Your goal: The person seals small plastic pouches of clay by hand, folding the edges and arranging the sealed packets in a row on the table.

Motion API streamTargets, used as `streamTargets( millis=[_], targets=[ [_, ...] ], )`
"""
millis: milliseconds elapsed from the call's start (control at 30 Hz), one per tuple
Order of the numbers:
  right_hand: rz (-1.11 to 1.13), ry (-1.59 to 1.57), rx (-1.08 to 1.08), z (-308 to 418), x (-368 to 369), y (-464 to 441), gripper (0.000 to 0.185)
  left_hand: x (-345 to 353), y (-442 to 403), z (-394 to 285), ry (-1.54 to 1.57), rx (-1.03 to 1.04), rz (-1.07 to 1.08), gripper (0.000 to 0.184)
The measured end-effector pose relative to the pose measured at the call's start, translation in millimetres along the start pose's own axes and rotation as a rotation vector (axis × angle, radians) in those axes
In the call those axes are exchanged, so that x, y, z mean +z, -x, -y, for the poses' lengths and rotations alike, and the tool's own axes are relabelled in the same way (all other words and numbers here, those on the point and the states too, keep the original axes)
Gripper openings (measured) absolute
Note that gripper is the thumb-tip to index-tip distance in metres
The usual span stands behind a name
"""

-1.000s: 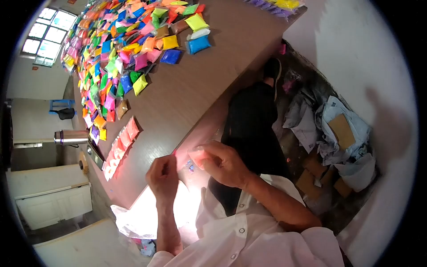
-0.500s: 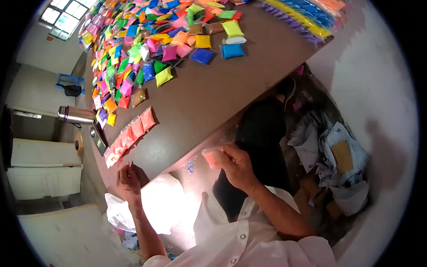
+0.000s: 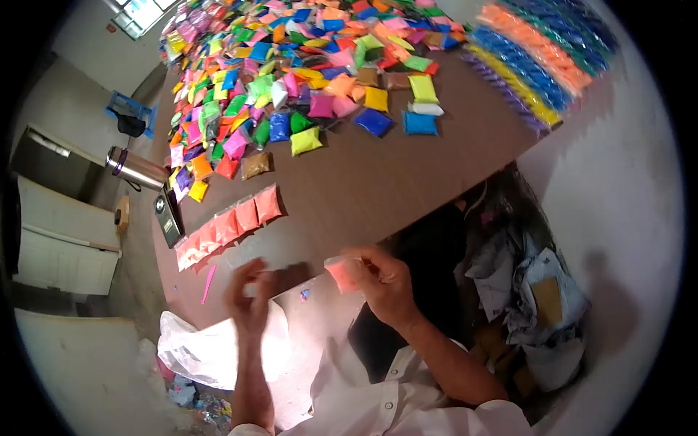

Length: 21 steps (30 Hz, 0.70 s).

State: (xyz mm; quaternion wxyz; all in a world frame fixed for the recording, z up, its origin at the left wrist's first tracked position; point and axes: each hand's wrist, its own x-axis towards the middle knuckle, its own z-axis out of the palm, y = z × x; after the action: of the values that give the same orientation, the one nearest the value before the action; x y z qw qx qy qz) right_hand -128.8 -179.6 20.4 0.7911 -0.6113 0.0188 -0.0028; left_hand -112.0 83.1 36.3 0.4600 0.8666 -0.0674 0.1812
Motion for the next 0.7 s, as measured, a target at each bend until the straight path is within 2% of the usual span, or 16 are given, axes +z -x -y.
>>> streamTargets(
  millis=[67, 100, 167, 233, 267, 333, 367, 433, 500, 567, 633, 700],
  targets=[
    [0.017, 0.030, -0.046, 11, 6, -10, 0.018, 44, -3, -19, 0.293, -0.143, 0.119, 0.027],
    [0.017, 0.050, -0.084, 14, 8, -16, 0.018, 63, -9, -33, 0.562, -0.307, 0.168, 0.023],
    [-0.010, 0.106, -0.148, 20, 6, -29, 0.017, 84, -27, -53, 0.614, -0.351, 0.188, 0.021],
    [-0.045, 0.154, -0.206, 23, -2, -41, 0.015, 98, -43, -60, 0.741, -0.493, 0.254, 0.021],
    [-0.060, 0.170, -0.187, 23, -10, -48, 0.015, 105, -52, -61, 0.743, -0.490, 0.247, 0.021],
    [-0.080, 0.217, -0.183, 30, -21, -63, 0.014, 120, -68, -59, 0.505, -0.228, 0.272, 0.021],
    [-0.073, 0.219, -0.181, 32, -25, -71, 0.014, 126, -76, -58, 0.505, -0.231, 0.266, 0.021],
    [-0.049, 0.320, -0.117, 37, -36, -86, 0.014, 140, -91, -56, 0.282, 0.032, 0.262, 0.021],
    [-0.032, 0.359, -0.113, 39, -44, -103, 0.013, 154, -104, -55, 0.297, 0.028, 0.253, 0.022],
    [-0.111, 0.453, -0.182, 30, -55, -120, 0.012, 166, -114, -55, 0.319, 0.029, 0.252, 0.024],
    [-0.162, 0.447, -0.246, 24, -57, -134, 0.011, 180, -127, -62, 0.747, -0.253, 0.336, 0.025],
    [-0.218, 0.444, -0.311, 20, -58, -145, 0.011, 187, -138, -63, 0.772, -0.269, 0.387, 0.025]
  ],
)
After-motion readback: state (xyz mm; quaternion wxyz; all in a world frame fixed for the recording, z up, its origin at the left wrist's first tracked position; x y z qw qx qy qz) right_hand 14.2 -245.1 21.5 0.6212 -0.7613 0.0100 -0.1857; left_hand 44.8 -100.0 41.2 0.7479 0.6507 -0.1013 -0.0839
